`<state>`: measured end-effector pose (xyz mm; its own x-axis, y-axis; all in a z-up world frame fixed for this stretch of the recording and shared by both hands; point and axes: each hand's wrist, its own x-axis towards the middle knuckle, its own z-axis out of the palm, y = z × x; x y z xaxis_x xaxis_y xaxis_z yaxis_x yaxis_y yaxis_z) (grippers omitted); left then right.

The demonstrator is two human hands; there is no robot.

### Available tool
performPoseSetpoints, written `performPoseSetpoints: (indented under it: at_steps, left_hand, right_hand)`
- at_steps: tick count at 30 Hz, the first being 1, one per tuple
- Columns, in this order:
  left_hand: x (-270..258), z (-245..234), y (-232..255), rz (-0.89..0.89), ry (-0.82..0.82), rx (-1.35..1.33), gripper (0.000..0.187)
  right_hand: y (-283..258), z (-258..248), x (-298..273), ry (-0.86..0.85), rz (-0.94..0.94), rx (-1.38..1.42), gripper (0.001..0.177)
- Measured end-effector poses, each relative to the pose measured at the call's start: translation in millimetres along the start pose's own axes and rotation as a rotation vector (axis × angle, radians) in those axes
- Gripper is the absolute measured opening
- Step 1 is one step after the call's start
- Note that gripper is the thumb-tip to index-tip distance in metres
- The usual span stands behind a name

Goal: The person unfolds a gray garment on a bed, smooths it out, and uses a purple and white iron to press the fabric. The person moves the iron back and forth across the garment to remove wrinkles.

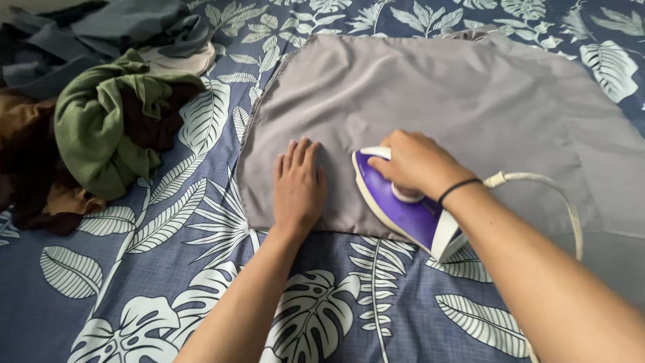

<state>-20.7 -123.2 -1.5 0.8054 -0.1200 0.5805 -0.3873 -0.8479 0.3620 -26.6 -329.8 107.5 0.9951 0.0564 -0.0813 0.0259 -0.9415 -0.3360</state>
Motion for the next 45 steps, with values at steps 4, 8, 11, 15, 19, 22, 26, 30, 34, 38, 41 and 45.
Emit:
performPoseSetpoints:
  at_steps: [4,8,11,15,19,22,26,30,34,38,41,45]
  left_hand:
    - [-3.0,13.1,23.9,0.006,-0.051,-0.072,0.046]
    - [-3.4,27.1,53.7,-0.035,-0.082,-0.191,0.048]
    - [-8.0,26.7,60.6,0.010,-0.111,-0.187,0.051]
    - [-17.3,21.6,57.4,0.068,-0.098,-0.127,0.050]
    - [-20.9,20.7,60.0,0.079,-0.090,-0.114,0.049]
    - [-21.9,20.2,59.8,0.078,-0.078,-0.131,0.046]
    - [-20.9,20.4,59.5,0.073,-0.091,-0.111,0.045]
    - [-20.8,16.8,57.3,0.091,-0.109,-0.089,0.047]
    - [-25.1,4.8,48.8,0.079,-0.132,-0.021,0.049]
    - [-32.3,-12.9,27.3,0.060,-0.133,0.057,0.053]
    - [-38.7,-30.6,3.5,0.039,-0.132,0.093,0.055]
    - [-48.7,-62.8,-30.1,-0.019,-0.125,0.179,0.057]
  right_hand:
    - [2.8,-0.5,-23.6,0.001,-0.066,-0.008,0.036]
    - [11.5,1.4,-49.0,0.128,-0.141,-0.148,0.037]
    - [18.4,-2.3,-57.7,0.170,-0.125,-0.223,0.035]
    - [32.1,-9.0,-58.3,0.206,-0.081,-0.262,0.034]
    - [50.6,-14.7,-55.1,0.216,-0.027,-0.300,0.034]
    - [69.1,-18.1,-52.6,0.238,-0.013,-0.330,0.036]
    - [97.0,-25.5,-50.9,0.262,-0.019,-0.329,0.035]
    - [125.2,-44.0,-60.8,0.214,-0.004,-0.273,0.036]
    - [133.8,-67.6,-73.2,-0.051,0.114,-0.101,0.042]
    - [128.9,-69.4,-80.2,-0.210,0.200,-0.073,0.045]
    - [123.2,-62.8,-81.2,-0.234,0.165,-0.123,0.046]
    - [107.0,-58.0,-80.5,-0.251,0.130,-0.120,0.046]
